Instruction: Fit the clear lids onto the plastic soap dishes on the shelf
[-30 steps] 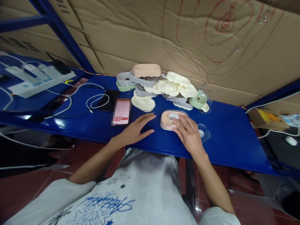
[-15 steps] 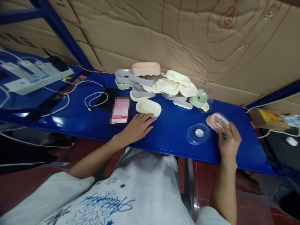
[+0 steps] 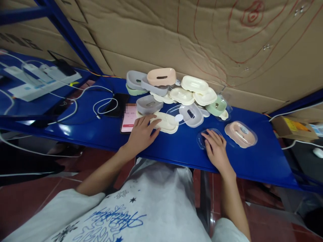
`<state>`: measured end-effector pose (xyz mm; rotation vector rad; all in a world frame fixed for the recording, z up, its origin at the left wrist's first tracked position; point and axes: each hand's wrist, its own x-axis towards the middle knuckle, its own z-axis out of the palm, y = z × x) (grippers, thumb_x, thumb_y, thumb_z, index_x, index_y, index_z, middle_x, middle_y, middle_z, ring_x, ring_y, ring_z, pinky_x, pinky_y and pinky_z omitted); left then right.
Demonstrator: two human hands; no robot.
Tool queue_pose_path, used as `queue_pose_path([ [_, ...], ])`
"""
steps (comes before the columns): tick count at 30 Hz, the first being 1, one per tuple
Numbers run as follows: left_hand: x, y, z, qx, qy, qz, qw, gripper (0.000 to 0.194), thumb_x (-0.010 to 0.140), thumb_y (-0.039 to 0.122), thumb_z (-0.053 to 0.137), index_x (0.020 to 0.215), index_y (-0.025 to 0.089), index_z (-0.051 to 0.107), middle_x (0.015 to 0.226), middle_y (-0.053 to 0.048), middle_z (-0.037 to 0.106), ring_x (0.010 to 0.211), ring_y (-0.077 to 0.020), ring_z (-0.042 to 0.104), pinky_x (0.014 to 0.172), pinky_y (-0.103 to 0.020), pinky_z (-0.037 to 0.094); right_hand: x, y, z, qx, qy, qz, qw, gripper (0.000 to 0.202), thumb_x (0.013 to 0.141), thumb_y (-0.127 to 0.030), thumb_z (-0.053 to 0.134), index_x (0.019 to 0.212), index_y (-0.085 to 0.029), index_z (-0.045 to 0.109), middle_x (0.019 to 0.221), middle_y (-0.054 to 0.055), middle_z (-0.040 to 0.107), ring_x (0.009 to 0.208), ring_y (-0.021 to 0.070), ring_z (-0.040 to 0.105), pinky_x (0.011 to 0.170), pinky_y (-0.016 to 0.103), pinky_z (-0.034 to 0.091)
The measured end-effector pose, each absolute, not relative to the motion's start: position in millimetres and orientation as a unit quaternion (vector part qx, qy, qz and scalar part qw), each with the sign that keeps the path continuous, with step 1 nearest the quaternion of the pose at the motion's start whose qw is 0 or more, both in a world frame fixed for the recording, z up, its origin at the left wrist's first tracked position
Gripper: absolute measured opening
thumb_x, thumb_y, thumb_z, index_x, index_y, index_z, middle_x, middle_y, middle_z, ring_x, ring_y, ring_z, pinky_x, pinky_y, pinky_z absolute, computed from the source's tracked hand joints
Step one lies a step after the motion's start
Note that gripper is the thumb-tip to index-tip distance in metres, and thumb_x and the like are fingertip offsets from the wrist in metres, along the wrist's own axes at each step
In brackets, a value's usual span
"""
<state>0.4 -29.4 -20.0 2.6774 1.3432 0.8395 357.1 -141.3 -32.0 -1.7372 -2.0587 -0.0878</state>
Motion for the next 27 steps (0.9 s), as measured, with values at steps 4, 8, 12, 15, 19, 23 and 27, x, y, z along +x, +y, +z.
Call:
queue_pose_path([
  [4,5.3,-32.8,-22.7,0.875,0.417,0.243,0.031,0.031,0.108,0.029,0.053,0.134,0.020,0.068,0.145,-0.017,0.064,0.134,-0.0394,0.059,0.107,-0.057,0.045,322.2,-116.0,-20.8,-0.596,-0.769,-0.071,0.220,0.050,0.112,-0.035,0.045,0.160,-0.028,0.050,0.164,0.013,0.054,0.150,0.0328,0.052,0.122,0.057,0.039],
  [8,10.1,-38.8,-27.2,0.904,0.367,0.213,0.053,0.024,0.106,0.028,0.058,0.125,0.019,0.070,0.137,-0.014,0.070,0.126,-0.0354,0.063,0.106,-0.054,0.045,297.0,-90.6,-12.3,-0.548,-0.814,-0.085,0.172,0.053,0.109,-0.042,0.054,0.160,-0.027,0.051,0.172,0.015,0.043,0.156,0.0362,0.044,0.123,0.060,0.036],
  [12,7.5,-41.0,-28.1,0.927,0.302,0.208,0.079,0.019,0.109,0.028,0.057,0.116,0.019,0.072,0.127,-0.011,0.072,0.119,-0.0300,0.066,0.104,-0.047,0.048,296.1,-67.2,-13.6,-0.513,-0.838,-0.074,0.172,0.035,0.109,-0.033,0.054,0.140,-0.027,0.068,0.157,0.010,0.062,0.153,0.0324,0.048,0.125,0.059,0.034],
  [15,3.3,-39.3,-28.2,0.937,0.253,0.220,0.101,0.021,0.111,0.027,0.054,0.117,0.019,0.072,0.126,-0.010,0.071,0.123,-0.0267,0.066,0.106,-0.043,0.049,303.8,-57.2,-8.7,-0.518,-0.822,-0.085,0.219,0.029,0.109,-0.036,0.055,0.129,-0.024,0.072,0.133,0.009,0.077,0.134,0.0286,0.065,0.120,0.050,0.041],
  [19,-0.4,-39.1,-27.3,0.939,0.224,0.249,0.084,0.022,0.112,0.026,0.054,0.123,0.019,0.072,0.131,-0.010,0.071,0.127,-0.0252,0.065,0.108,-0.041,0.050,315.1,-55.0,11.4,-0.554,-0.792,-0.167,0.195,0.039,0.110,-0.036,0.052,0.143,-0.022,0.066,0.117,0.011,0.078,0.110,0.0286,0.070,0.109,0.048,0.045],
  [23,-4.4,-42.5,-23.1,0.917,0.320,0.237,0.017,0.027,0.109,0.029,0.057,0.131,0.019,0.070,0.137,-0.014,0.069,0.126,-0.0326,0.065,0.103,-0.050,0.051,329.3,-61.3,27.0,-0.590,-0.765,-0.216,0.142,0.045,0.110,-0.032,0.048,0.152,-0.021,0.061,0.111,0.013,0.075,0.107,0.0315,0.067,0.100,0.048,0.047],
  [27,-8.2,-43.5,-21.5,0.913,0.358,0.195,0.011,0.030,0.105,0.036,0.065,0.129,0.019,0.071,0.150,-0.019,0.060,0.135,-0.0398,0.058,0.109,-0.058,0.048,346.2,-72.7,19.4,-0.630,-0.738,-0.211,0.121,0.043,0.110,-0.033,0.045,0.147,-0.022,0.066,0.118,0.014,0.074,0.108,0.0318,0.068,0.092,0.046,0.050],
])
